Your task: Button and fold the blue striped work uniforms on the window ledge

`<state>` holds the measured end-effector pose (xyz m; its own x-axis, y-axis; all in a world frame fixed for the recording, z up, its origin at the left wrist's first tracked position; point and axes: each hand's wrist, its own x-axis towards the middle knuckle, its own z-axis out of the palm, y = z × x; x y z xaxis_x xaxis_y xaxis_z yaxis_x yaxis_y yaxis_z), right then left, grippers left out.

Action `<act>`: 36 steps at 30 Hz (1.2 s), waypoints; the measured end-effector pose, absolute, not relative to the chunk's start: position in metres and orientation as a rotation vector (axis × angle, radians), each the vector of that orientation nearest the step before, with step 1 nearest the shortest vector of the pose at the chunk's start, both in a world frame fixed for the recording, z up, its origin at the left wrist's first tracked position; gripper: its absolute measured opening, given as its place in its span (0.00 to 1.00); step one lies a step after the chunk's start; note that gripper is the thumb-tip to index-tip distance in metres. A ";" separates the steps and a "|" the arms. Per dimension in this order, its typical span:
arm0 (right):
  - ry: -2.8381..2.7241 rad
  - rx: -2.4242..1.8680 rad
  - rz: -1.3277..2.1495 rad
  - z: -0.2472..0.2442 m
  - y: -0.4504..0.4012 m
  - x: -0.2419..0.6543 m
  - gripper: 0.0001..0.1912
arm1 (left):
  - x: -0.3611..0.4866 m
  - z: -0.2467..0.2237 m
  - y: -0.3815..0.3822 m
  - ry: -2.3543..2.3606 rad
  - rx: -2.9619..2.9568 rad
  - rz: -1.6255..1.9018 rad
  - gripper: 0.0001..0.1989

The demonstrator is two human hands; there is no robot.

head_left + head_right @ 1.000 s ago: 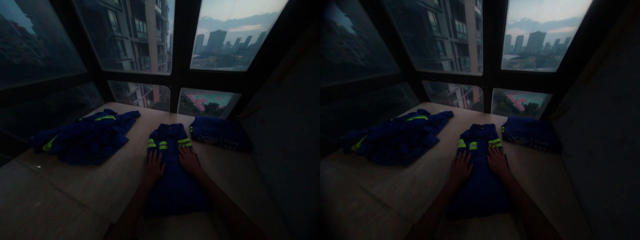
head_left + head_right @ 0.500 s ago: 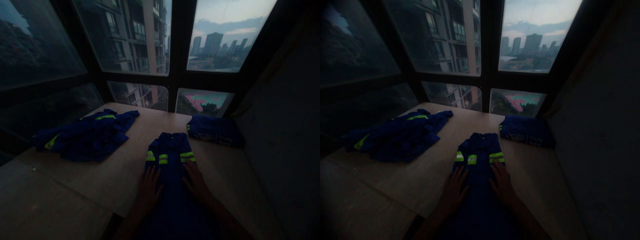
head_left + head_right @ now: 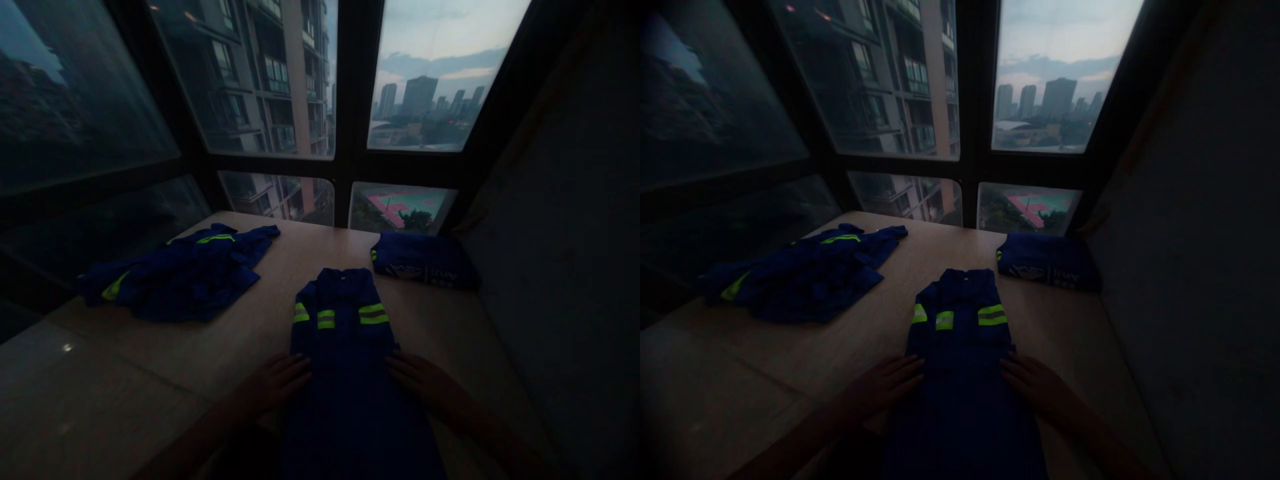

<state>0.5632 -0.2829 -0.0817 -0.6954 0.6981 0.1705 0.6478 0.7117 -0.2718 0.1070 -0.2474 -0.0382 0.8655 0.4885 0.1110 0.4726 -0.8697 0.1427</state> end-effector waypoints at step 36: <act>-1.673 -1.263 1.128 -0.033 -0.221 0.538 0.22 | 0.137 -0.016 -0.212 1.192 1.633 0.798 0.15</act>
